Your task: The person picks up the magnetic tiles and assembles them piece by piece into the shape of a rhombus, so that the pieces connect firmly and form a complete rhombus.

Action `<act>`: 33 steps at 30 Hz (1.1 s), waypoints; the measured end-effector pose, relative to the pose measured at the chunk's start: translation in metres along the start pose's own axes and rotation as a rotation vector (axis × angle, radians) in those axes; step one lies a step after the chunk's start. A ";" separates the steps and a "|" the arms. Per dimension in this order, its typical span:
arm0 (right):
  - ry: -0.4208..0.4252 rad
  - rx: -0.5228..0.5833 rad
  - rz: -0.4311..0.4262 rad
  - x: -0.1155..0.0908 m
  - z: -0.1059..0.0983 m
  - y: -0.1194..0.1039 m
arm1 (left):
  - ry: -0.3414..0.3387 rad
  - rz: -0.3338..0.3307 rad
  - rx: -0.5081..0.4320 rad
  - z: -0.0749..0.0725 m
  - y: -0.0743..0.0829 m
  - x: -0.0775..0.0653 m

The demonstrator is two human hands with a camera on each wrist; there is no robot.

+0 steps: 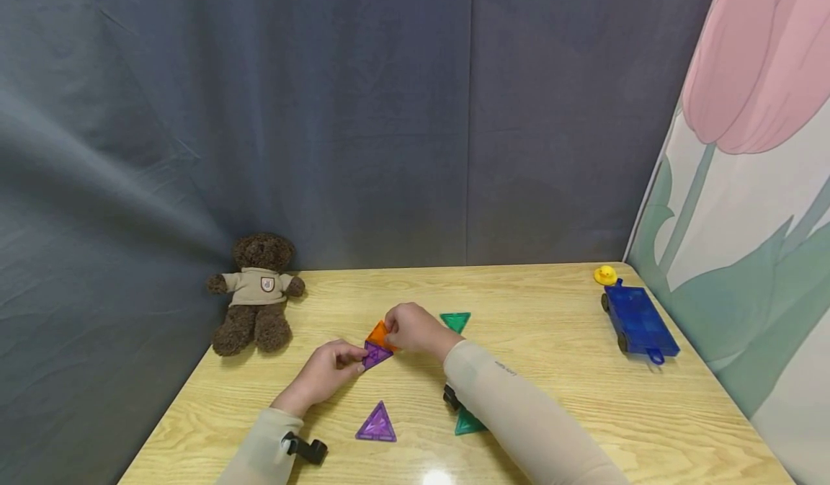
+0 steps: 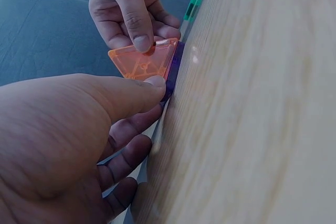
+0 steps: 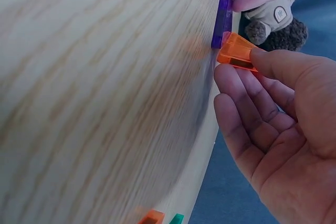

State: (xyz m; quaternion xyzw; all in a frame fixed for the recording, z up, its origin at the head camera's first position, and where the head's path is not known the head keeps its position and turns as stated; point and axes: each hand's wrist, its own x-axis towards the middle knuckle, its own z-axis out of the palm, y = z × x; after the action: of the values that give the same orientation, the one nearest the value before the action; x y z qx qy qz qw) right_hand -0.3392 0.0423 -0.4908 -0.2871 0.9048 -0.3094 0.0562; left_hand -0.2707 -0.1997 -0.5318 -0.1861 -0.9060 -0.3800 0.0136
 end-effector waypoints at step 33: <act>-0.039 0.005 0.042 -0.009 -0.006 0.007 | -0.028 0.003 -0.075 0.000 -0.001 -0.002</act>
State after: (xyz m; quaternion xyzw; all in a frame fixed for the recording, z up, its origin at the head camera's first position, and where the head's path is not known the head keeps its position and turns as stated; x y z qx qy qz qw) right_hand -0.3373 0.0554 -0.4907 -0.2738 0.9086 -0.3049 0.0809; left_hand -0.2692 -0.2004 -0.5328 -0.1932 -0.8909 -0.4111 -0.0052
